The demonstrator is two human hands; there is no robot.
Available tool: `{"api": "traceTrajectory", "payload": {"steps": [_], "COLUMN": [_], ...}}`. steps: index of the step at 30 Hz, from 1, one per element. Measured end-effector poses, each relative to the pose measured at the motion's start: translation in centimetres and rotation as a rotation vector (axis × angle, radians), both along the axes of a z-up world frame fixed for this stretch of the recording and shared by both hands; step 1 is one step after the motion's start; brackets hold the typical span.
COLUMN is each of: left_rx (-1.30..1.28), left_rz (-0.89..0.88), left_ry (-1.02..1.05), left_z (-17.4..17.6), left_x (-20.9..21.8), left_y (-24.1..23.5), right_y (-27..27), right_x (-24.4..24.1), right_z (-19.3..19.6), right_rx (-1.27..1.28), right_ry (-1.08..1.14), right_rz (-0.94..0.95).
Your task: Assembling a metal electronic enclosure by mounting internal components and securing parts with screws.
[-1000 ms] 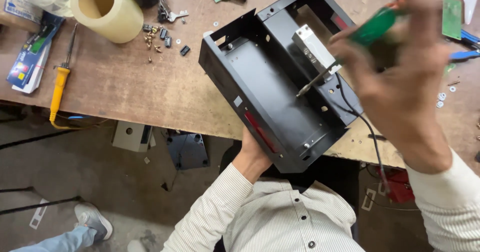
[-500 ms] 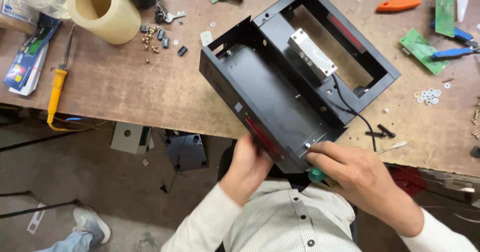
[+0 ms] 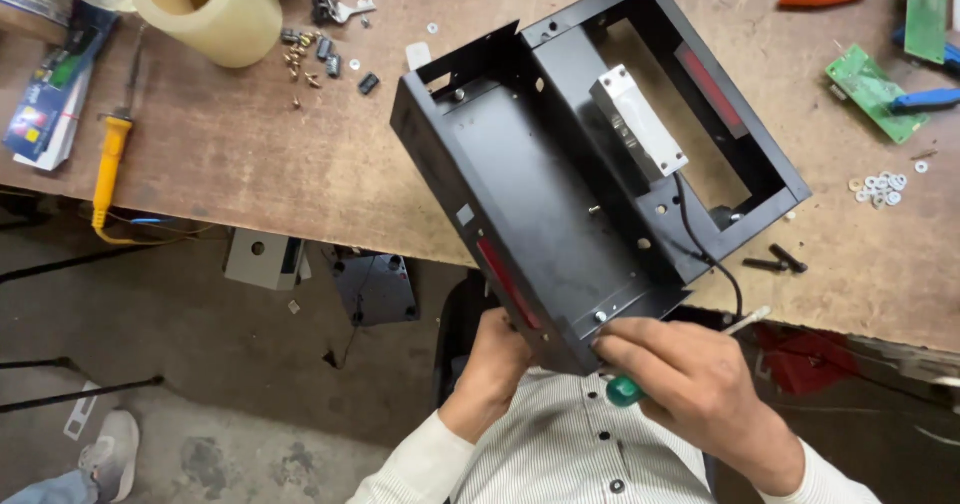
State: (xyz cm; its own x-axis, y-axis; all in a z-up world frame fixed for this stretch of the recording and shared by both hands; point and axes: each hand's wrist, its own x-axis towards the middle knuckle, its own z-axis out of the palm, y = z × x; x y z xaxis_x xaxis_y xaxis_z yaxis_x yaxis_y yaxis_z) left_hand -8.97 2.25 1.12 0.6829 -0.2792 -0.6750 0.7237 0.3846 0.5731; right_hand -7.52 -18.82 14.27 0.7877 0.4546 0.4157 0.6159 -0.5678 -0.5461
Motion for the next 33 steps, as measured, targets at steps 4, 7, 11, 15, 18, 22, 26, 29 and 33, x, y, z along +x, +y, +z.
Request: {"api": "traceTrajectory", "payload": {"steps": [4, 7, 11, 15, 18, 22, 26, 29, 33], "left_rx": [0.107, 0.015, 0.054, 0.204, -0.15, -0.211, -0.274, -0.315, -0.374], "left_rz": [-0.015, -0.032, -0.138, -0.302, -0.125, -0.112, -0.111, -0.101, -0.091], "left_ry": [-0.079, -0.088, -0.439, -0.774, -0.653, -0.583, -0.515, -0.468, -0.406], "left_z": [-1.5, -4.5, -7.6, -9.9, -6.7, -6.8, -7.0, -7.2, -7.6], "left_x": [-0.5, -1.6, -2.2, -1.5, 0.1, -0.7, -1.1, -1.3, -1.6], "left_y": [-0.8, -1.0, -0.7, -0.9, -1.4, -2.0, -2.0, -1.7, -1.4], "right_y": [0.0, 0.0, -0.1, -0.2, 0.0, 0.3, 0.2, 0.3, 0.5], "right_x": [-1.5, -2.3, -3.1, -3.5, -3.8, -3.8, -3.8, -4.0, -3.7], "right_z": [-0.1, -0.2, -0.2, 0.1, 0.3, 0.9, 0.9, 0.7, 1.0], "right_rx": [0.006, 0.021, 0.004, 0.022, 0.017, 0.019, 0.049, 0.048, 0.033], "right_ry": [0.017, 0.031, 0.044, 0.052, 0.066, 0.056, 0.075, 0.074, 0.056], "right_rz": [0.026, 0.037, 0.062, 0.048, 0.035, 0.037, 0.034, 0.038, 0.038]}}
